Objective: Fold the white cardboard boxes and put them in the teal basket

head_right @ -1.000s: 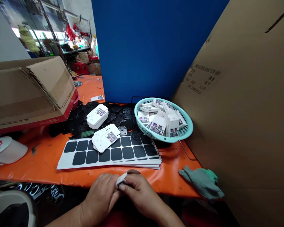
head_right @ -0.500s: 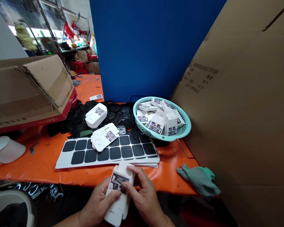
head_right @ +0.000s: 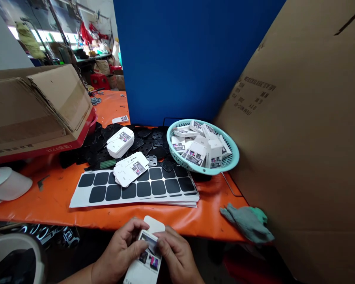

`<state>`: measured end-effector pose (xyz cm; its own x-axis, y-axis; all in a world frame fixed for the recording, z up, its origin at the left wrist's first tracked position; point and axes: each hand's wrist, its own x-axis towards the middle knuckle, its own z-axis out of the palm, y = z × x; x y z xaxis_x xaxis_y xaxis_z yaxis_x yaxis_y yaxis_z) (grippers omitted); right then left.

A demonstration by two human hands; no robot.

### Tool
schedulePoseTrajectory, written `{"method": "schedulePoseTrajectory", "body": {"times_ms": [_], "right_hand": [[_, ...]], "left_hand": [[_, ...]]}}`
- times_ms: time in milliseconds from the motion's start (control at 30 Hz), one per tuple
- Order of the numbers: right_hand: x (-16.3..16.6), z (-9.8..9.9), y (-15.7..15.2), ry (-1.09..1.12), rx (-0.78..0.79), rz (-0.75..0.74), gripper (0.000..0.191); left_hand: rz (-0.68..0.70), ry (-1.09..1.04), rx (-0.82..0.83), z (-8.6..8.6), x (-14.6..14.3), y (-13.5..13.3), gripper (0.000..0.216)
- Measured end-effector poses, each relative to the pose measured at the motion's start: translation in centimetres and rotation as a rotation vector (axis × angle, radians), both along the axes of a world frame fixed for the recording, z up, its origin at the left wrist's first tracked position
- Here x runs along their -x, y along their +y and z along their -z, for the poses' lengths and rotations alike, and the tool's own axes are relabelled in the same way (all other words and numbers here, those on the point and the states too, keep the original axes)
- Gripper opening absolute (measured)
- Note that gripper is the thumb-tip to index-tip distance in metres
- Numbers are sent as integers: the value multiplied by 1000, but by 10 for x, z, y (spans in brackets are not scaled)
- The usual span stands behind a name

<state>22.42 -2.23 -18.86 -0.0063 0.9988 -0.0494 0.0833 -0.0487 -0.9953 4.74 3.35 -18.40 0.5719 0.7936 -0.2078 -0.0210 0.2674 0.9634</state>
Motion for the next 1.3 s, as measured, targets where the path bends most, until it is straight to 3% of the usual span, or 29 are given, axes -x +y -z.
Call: {"method": "schedulePoseTrajectory", "body": {"times_ms": [200,300,400,500,567,633,733,833,933,1067,1200,1300], "right_hand": [[4,-3,-2,9,7,-51,40],[5,0,-5,43,69,0,35],[10,3,-9,268,196,156,26],[16,4,-9,552,292,284,46],[18,2,-8,689,333,275,54],[17,1,-6,759,353,222,41],[7,-2,-4,578,200,96,15],[-4,-7,-4,298,23,-3,18],[-5,-14,-3,313,175,22,18],[4,-23,1,487,401,158,23],[5,-26,3,426,417,209,25],[-1,-19,-1,223,238,168,19]], "left_hand": [[111,116,30,-17,-4,4,32],[125,247,-144,-18,-3,3,35],[85,244,-273,-15,0,1,32],[66,121,-211,-14,1,-1,48],[87,88,-178,-16,1,-2,49],[112,86,-171,-18,1,-1,36],[112,98,-118,-17,3,0,30],[81,121,-175,-17,4,0,29],[48,170,-284,-24,3,2,30],[25,222,-103,-36,-4,8,30],[31,155,113,-33,-8,11,30],[47,111,100,-26,-3,10,29]]}}
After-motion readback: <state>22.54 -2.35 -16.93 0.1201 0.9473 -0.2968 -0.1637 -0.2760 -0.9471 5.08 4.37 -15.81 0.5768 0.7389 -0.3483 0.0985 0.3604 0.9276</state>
